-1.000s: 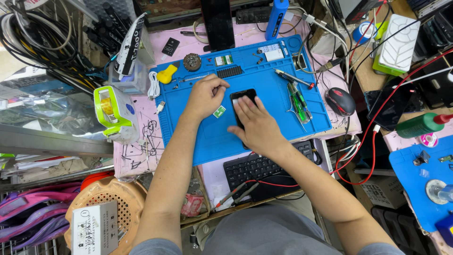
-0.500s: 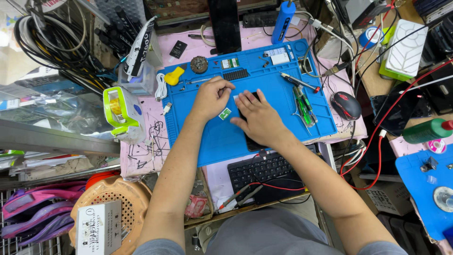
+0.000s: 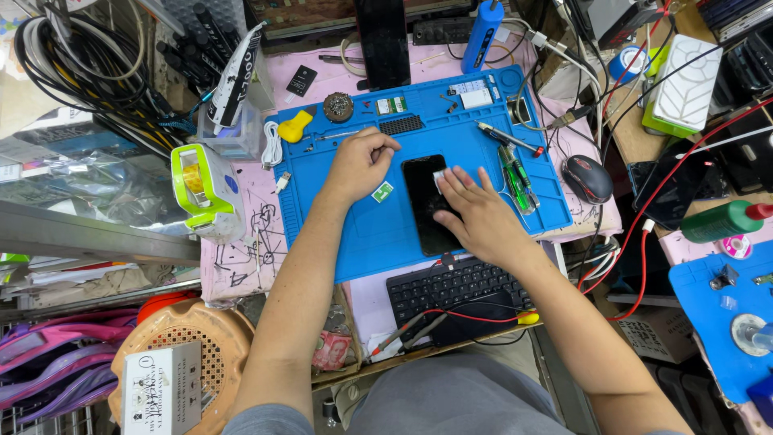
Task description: The person wipes a mobile phone screen with a cloth, fits a blue back cover onto the device, connects a charging cable, and then handles various small components and a circuit board on the repair bench.
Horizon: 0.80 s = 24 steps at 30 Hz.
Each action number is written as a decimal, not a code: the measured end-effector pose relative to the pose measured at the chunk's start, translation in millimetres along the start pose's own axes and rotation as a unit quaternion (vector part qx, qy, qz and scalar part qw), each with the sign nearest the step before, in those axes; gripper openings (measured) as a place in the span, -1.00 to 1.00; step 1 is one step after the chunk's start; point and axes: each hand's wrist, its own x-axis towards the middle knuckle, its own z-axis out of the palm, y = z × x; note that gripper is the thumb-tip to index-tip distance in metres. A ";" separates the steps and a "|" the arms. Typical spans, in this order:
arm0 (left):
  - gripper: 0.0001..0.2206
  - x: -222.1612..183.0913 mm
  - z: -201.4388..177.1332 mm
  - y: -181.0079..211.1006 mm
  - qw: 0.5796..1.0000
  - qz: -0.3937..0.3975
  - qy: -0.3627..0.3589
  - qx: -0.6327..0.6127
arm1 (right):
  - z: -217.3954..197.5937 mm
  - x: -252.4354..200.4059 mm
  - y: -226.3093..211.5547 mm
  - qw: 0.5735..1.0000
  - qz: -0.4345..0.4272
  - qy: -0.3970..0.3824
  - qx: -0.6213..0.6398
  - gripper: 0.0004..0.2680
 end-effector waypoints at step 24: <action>-0.97 -9.8 13.5 18.2 0.972 0.143 0.052 0.180 | 17.4 -19.6 -65.9 0.997 -0.044 0.056 0.011 -0.51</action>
